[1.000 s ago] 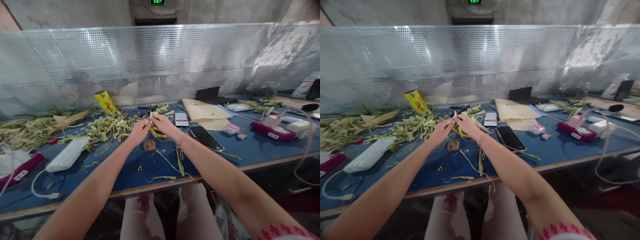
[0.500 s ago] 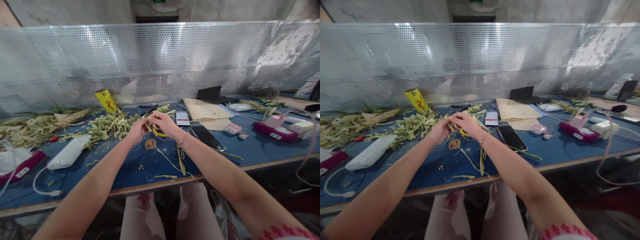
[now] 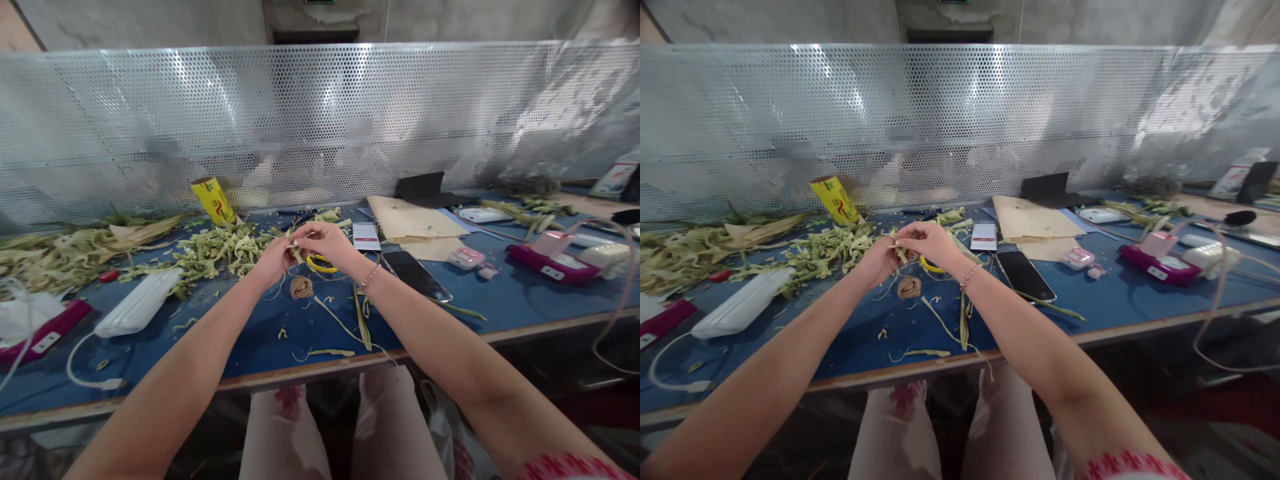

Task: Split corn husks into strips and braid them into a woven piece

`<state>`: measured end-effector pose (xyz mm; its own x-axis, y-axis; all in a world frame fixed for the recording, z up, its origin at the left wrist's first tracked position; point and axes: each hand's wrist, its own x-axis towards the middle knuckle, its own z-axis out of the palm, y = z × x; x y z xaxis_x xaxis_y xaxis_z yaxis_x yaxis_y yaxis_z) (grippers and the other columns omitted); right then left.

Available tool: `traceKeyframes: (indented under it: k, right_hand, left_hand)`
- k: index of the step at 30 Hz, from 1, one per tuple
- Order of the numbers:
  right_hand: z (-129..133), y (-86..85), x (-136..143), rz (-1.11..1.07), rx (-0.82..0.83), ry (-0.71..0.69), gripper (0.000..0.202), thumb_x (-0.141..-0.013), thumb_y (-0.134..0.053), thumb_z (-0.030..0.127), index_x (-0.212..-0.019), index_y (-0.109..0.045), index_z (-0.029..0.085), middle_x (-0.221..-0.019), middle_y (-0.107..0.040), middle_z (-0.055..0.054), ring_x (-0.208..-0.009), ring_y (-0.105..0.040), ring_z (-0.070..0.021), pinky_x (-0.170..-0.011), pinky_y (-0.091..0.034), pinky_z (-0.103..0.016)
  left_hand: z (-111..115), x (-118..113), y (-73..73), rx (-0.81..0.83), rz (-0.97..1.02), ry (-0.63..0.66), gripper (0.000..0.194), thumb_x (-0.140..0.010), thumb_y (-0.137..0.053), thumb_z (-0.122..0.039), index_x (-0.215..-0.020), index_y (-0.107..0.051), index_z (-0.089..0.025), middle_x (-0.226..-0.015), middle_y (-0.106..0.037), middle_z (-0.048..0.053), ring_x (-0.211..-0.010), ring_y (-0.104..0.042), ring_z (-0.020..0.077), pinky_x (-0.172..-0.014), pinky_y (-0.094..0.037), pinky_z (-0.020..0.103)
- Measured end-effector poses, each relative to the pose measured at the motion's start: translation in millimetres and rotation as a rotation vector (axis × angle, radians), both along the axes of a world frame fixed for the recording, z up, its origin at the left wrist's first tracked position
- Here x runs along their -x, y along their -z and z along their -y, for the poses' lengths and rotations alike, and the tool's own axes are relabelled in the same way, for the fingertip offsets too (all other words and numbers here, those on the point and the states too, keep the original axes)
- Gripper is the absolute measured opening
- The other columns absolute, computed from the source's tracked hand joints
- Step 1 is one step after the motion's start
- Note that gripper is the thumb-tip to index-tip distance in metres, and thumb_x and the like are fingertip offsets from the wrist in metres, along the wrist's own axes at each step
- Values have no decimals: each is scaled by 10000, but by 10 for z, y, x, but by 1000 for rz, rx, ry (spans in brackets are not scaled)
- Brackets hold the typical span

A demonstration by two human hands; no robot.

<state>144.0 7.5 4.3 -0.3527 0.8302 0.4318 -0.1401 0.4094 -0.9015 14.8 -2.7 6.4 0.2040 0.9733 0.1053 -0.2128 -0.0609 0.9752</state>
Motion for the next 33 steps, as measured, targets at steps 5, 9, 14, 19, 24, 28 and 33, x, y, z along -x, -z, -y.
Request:
traceKeyframes:
  k: [5, 9, 14, 19, 24, 28, 33]
  right_hand:
    - [24, -20, -20, 142, -110, 56, 228, -631, -659, 308, -729, -500, 178, -647, -527, 37, -494, -494, -70, -491, -409, -229]
    - [20, -11, -36, 208, -194, 56, 227, -659, -638, 324, -711, -473, 176, -733, -507, 25, -520, -484, -60, -508, -402, -227]
    - [16, 1, -38, 271, -321, 77, 181, -713, -584, 313, -730, -463, 179, -807, -448, 12, -579, -440, -60, -569, -396, -235]
    - [32, -2, -29, 350, -459, 134, 217, -696, -601, 281, -648, -413, 182, -764, -405, 5, -686, -406, -101, -629, -376, -246]
    - [-17, 30, -20, 284, -363, 167, 257, -726, -552, 322, -588, -384, 187, -651, -398, 25, -613, -394, -94, -591, -356, -249]
    - [-54, 50, -12, 103, -45, 43, 281, -681, -582, 365, -597, -378, 192, -542, -406, 61, -517, -424, -77, -531, -363, -237]
    - [-64, 51, -5, -113, 125, 5, 312, -590, -668, 333, -589, -396, 178, -558, -435, 71, -514, -428, -50, -528, -366, -213]
  left_hand:
    - [-16, 2, 26, -5, -30, 8, 109, -590, -507, -145, -482, -488, -140, -473, -465, -3, -470, -449, 86, -457, -371, 219]
    - [-14, 1, 23, -20, -55, -29, 111, -568, -499, -136, -461, -469, -140, -446, -449, -10, -442, -434, 83, -430, -349, 211]
    - [-19, 7, 33, -37, -91, -64, 124, -550, -484, -125, -432, -450, -141, -428, -426, -21, -411, -415, 74, -415, -337, 208]
    - [-16, 3, 44, -40, -105, -66, 120, -534, -484, -113, -419, -466, -141, -404, -399, -36, -396, -382, 60, -412, -326, 197]
    - [3, -5, 11, -58, -28, -48, 74, -556, -486, -139, -484, -473, -149, -460, -428, -33, -432, -399, 66, -419, -337, 189]
    - [-2, 10, 0, -95, 27, -16, 65, -587, -436, -114, -544, -453, -160, -495, -449, -30, -456, -430, 71, -460, -363, 190]
    - [-34, 13, 12, -135, 45, -60, 162, -566, -400, -39, -651, -438, -171, -542, -470, -36, -476, -457, 74, -490, -376, 198]
